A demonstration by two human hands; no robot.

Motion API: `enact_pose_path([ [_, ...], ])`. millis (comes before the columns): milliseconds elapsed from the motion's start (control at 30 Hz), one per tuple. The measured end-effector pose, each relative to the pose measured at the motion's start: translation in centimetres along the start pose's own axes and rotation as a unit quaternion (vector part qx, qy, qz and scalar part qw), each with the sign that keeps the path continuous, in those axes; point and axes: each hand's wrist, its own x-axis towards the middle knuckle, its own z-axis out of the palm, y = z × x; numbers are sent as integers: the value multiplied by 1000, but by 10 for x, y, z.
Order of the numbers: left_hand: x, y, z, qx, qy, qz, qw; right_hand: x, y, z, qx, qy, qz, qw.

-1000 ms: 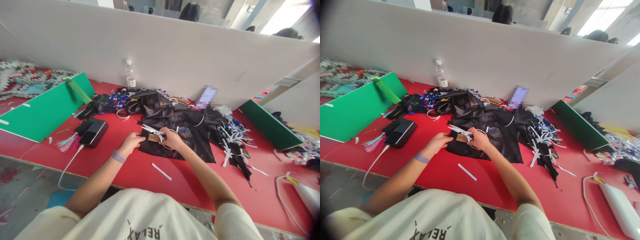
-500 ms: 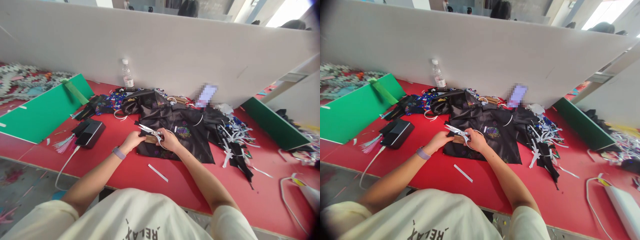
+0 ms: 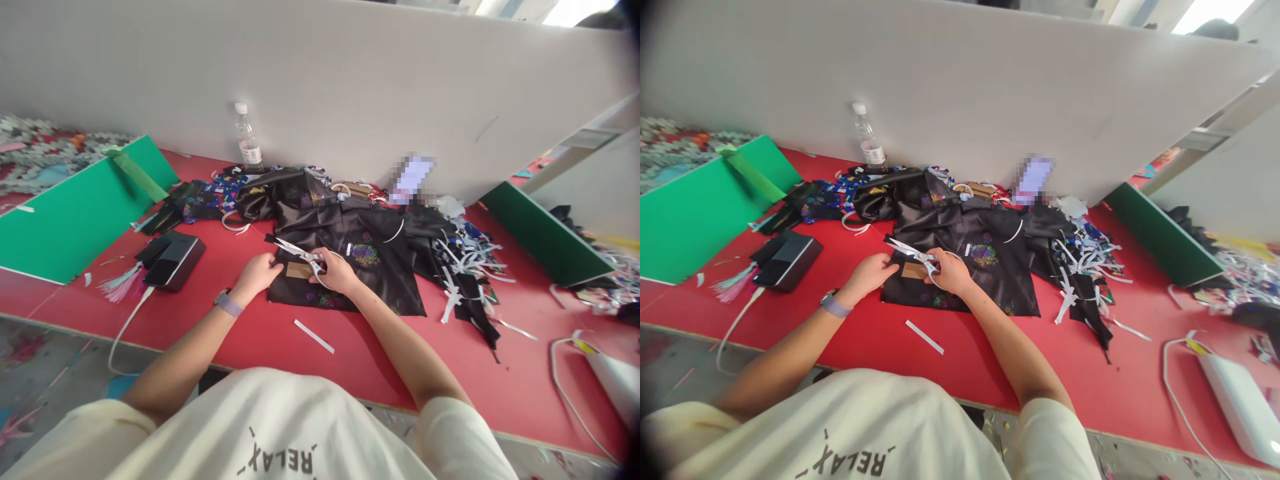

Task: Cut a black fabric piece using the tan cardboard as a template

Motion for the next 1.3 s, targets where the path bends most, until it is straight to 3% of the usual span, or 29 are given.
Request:
enact_pose_path([
  [67,-8,1,-3,61,56,39,996,0,-2,-1,8,0,1,1000],
  [133,-16,5,-1,161,89,148,972,0,-3,-3,21,-2,5,1000],
  [233,-26,11,13,219,3,330,918,0,-4,-6,58,-10,8,998],
  [333,-26,12,30,219,-46,415,882,0,-1,-9,109,-18,13,994],
  [467,-20,5,42,241,-35,428,870,3,6,-13,193,-7,20,981],
  [733,-17,-2,45,266,0,448,854,12,23,-21,352,34,42,934],
  [1300,-17,-15,45,306,-4,450,839,8,21,-25,408,-5,75,910],
])
